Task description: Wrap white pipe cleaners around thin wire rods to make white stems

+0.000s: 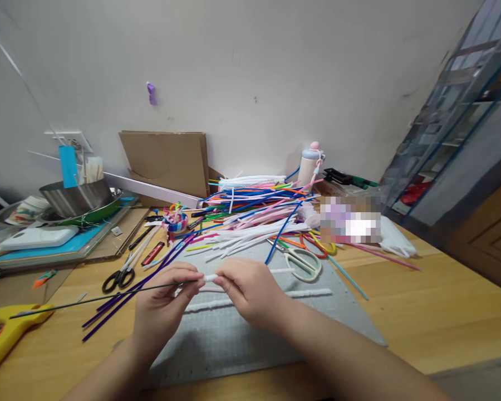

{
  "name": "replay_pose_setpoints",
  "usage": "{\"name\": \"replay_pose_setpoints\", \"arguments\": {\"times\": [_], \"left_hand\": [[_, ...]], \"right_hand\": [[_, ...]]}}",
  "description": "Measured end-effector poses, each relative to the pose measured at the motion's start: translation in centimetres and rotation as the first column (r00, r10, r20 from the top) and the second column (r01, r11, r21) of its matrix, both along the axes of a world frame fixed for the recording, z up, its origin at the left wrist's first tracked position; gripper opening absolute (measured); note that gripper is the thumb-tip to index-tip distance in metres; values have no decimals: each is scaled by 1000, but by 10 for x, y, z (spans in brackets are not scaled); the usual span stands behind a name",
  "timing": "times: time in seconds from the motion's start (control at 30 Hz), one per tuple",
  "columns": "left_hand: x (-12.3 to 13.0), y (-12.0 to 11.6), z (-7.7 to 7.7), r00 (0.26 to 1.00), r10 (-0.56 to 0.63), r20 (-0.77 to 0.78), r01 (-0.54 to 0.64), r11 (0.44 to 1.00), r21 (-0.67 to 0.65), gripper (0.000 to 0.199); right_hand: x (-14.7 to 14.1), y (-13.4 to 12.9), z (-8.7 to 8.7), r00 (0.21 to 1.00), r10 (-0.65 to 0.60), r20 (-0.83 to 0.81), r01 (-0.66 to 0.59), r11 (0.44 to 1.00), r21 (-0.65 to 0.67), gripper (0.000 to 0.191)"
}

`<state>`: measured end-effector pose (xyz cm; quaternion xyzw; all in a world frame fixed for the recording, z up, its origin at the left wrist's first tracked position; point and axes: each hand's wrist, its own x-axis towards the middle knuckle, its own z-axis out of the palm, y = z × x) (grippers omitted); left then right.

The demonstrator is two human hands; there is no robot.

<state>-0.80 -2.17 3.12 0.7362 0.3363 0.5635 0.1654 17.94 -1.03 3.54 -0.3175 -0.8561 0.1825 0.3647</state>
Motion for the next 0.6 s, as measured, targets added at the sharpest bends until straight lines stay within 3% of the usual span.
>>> {"name": "replay_pose_setpoints", "arguments": {"times": [0.17,0.6], "left_hand": [[0,-1,-4,994,39,99,-28,994,-109,8],[3,-1,-6,989,-31,144,45,995,-94,8]], "right_hand": [[-2,-2,-3,989,-54,-141,45,997,-66,17],[-7,-1,-17,969,-53,-240,41,998,-55,9]]}}
